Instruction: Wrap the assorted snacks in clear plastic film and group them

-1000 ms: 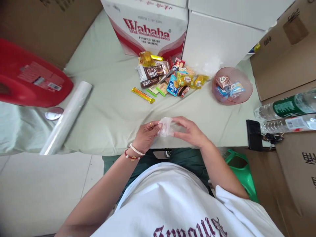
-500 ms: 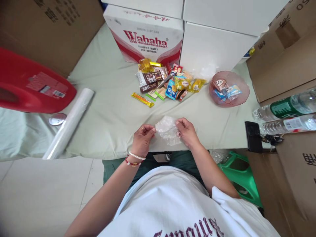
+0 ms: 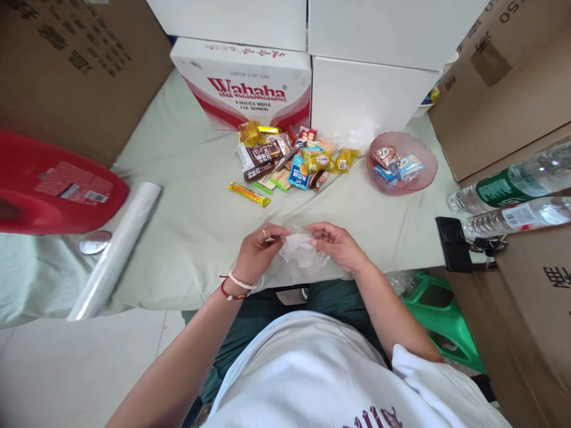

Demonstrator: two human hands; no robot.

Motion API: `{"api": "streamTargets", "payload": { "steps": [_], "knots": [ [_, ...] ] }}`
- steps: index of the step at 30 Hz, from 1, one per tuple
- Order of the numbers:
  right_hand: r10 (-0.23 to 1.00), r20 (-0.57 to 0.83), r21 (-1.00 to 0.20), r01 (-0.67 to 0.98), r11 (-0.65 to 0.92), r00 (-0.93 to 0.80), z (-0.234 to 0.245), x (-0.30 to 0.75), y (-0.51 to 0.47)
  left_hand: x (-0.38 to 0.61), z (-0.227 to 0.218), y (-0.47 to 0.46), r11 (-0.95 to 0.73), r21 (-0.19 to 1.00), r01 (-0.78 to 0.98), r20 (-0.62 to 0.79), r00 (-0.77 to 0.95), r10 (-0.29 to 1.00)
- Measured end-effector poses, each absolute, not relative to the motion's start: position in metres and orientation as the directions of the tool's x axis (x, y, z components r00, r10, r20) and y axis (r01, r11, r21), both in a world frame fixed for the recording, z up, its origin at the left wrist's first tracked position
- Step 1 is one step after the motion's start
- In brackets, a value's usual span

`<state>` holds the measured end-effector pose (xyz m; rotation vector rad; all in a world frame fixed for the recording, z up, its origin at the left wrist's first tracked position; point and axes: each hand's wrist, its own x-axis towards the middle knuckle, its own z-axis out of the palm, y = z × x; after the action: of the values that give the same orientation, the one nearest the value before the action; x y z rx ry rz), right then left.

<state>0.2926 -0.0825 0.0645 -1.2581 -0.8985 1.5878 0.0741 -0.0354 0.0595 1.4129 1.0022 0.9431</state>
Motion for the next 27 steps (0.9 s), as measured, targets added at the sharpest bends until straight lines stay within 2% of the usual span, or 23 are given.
{"api": "streamTargets", "payload": {
  "steps": [5,9,11,16,18,22,24,27],
  "knots": [
    [0.937,-0.347,-0.916,-0.199,-0.348,-0.042,0.061,0.305,-0.077,0.039,0.059,-0.028,0.135,0.982,-0.132,-0.090,0.299,0.950],
    [0.927,-0.373,-0.911,-0.169,-0.376,-0.047,0.063,0.304,-0.072,0.021,0.057,-0.026,0.180,0.970,-0.162,-0.139,0.237,0.962],
    [0.925,-0.376,-0.912,-0.156,-0.380,-0.056,0.067,0.299,-0.070,0.024,0.059,-0.028,0.138,0.984,-0.116,-0.108,0.229,0.967],
    [0.928,-0.362,-0.912,-0.173,-0.372,-0.089,0.076,0.289,-0.067,0.055,0.062,-0.027,0.030,0.993,0.110,-0.077,0.456,0.887],
    [0.937,-0.340,-0.923,-0.164,-0.349,-0.081,0.079,0.291,-0.066,0.061,0.059,-0.024,-0.066,0.980,0.188,-0.024,0.443,0.896],
    [0.985,-0.171,-0.985,0.039,-0.170,-0.017,0.090,0.298,-0.070,0.050,0.058,-0.019,-0.287,0.896,0.340,0.156,0.365,0.918],
    [1.000,0.006,-0.980,0.199,0.007,-0.004,0.103,0.299,-0.076,0.040,0.062,-0.022,-0.339,0.859,0.383,0.216,0.330,0.919],
    [0.946,0.293,-0.869,0.372,0.325,-0.141,0.122,0.295,-0.087,0.027,0.069,-0.032,-0.327,0.836,0.440,0.257,0.213,0.943]
  ]
}}
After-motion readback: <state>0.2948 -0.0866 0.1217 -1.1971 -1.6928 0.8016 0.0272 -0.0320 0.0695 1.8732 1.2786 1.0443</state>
